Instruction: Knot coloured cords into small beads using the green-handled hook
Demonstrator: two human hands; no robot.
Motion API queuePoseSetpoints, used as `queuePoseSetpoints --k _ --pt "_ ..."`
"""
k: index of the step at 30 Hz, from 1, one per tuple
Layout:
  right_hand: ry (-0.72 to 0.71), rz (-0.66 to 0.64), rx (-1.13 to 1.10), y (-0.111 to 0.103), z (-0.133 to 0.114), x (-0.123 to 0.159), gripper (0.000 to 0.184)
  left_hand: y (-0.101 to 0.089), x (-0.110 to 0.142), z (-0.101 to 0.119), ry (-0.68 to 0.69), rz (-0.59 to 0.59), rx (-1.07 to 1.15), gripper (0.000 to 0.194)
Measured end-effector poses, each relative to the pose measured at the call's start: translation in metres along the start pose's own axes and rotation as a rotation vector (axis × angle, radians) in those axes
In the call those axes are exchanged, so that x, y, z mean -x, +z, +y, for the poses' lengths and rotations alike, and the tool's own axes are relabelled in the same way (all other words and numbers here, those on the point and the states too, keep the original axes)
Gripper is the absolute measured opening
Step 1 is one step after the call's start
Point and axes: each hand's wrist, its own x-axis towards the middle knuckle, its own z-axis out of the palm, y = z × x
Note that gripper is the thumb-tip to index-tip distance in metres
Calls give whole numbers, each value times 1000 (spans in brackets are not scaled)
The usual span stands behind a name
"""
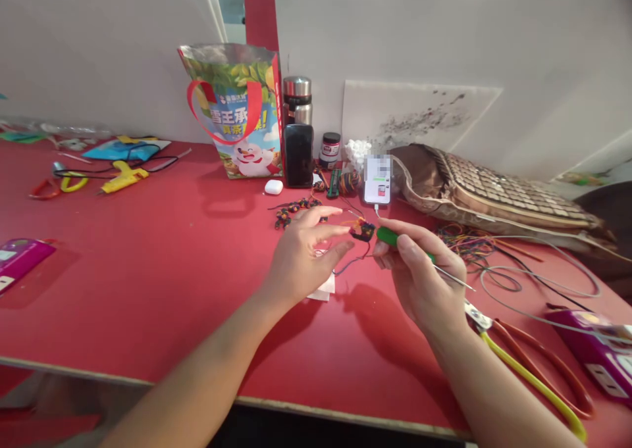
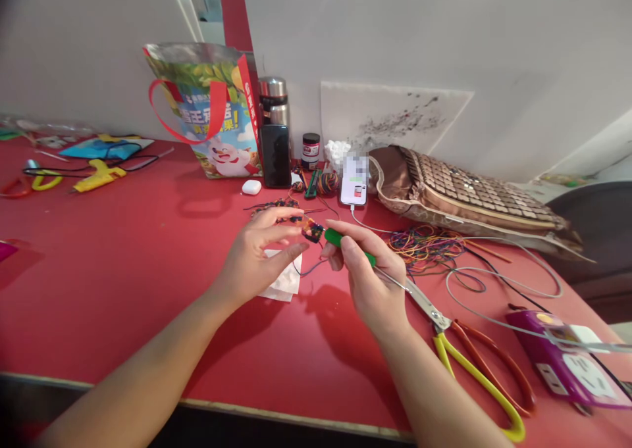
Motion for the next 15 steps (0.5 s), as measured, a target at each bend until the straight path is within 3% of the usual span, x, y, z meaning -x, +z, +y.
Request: queuePoseSetpoints --k 3,8,11,15 --pt "20 -13 -18 1 -1 1 18 4 1 5 -63 -56 212 14" --pt "63 -70 -78 3 -4 2 18 8 0 8 -400 -177 797 25" --pt "75 -89 -97 4 -5 2 18 7 -2 9 -571 -102 1072 27" --pt "81 -84 -90 5 -4 2 17 6 -4 15 -761 19 1251 14"
